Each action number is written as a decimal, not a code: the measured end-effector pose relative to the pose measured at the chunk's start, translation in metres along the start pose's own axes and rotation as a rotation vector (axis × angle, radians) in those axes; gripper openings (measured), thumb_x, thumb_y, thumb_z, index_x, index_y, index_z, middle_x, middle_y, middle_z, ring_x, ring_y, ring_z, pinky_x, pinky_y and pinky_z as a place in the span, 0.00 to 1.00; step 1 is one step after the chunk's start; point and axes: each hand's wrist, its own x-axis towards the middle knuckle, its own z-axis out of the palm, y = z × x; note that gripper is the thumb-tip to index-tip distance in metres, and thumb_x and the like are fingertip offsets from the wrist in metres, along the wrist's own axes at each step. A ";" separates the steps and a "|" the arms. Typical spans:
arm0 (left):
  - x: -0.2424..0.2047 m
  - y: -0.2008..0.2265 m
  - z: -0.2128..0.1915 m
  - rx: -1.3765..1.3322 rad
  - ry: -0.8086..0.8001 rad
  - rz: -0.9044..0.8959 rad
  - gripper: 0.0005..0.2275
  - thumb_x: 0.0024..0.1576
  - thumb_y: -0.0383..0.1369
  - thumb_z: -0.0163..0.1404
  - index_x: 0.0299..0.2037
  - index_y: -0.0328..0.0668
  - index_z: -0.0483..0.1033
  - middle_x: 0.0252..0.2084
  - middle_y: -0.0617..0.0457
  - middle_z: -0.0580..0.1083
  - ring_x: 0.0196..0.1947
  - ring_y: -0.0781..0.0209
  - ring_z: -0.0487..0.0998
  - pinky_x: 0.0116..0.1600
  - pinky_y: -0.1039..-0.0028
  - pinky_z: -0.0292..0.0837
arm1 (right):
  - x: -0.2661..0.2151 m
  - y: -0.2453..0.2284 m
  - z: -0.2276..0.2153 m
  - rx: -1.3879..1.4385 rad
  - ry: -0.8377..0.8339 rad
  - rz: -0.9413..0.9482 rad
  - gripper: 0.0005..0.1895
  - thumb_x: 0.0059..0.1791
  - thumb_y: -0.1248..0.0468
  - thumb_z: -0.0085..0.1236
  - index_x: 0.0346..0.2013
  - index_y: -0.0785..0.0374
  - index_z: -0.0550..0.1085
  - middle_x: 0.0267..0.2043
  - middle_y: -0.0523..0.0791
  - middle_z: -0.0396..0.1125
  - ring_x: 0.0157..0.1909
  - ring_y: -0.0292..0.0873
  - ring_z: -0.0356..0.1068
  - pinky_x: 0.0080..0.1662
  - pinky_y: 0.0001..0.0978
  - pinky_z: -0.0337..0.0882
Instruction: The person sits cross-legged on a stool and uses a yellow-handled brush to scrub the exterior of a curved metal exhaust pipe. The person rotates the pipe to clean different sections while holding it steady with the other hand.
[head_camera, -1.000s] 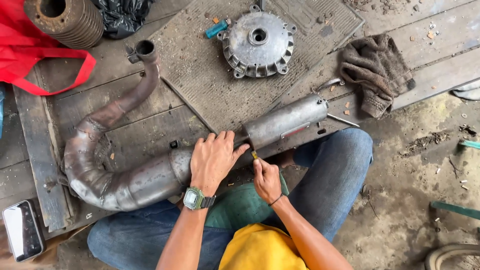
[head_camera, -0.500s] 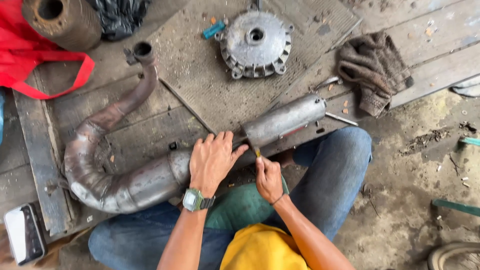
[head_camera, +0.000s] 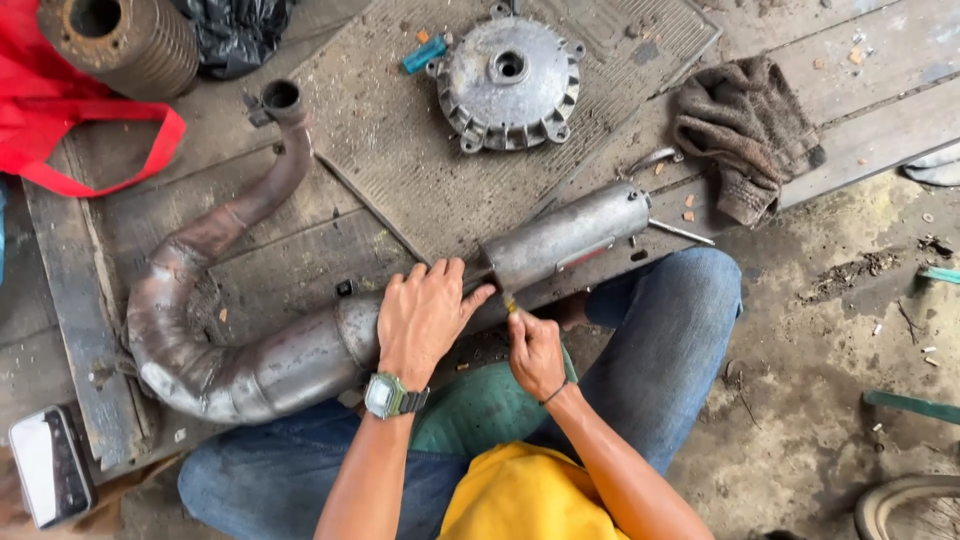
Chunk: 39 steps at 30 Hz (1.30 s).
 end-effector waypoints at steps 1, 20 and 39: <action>0.003 -0.001 0.000 0.004 0.010 0.008 0.26 0.63 0.60 0.34 0.43 0.46 0.73 0.38 0.50 0.78 0.44 0.48 0.81 0.45 0.57 0.75 | 0.001 0.002 0.001 -0.001 0.012 -0.007 0.25 0.58 0.61 0.40 0.16 0.61 0.60 0.12 0.52 0.54 0.16 0.47 0.56 0.26 0.37 0.60; -0.001 0.000 -0.008 0.014 -0.053 0.027 0.27 0.65 0.60 0.32 0.44 0.45 0.73 0.38 0.51 0.77 0.44 0.49 0.81 0.46 0.58 0.77 | 0.001 0.003 -0.006 0.051 0.037 0.059 0.27 0.59 0.62 0.39 0.14 0.61 0.59 0.10 0.50 0.54 0.16 0.43 0.53 0.25 0.36 0.59; -0.003 0.000 -0.002 0.015 -0.004 0.030 0.28 0.63 0.62 0.34 0.42 0.46 0.73 0.37 0.52 0.77 0.43 0.49 0.81 0.45 0.57 0.77 | 0.000 -0.007 -0.002 0.030 0.011 0.024 0.24 0.58 0.62 0.40 0.16 0.62 0.61 0.13 0.55 0.56 0.16 0.53 0.55 0.25 0.40 0.61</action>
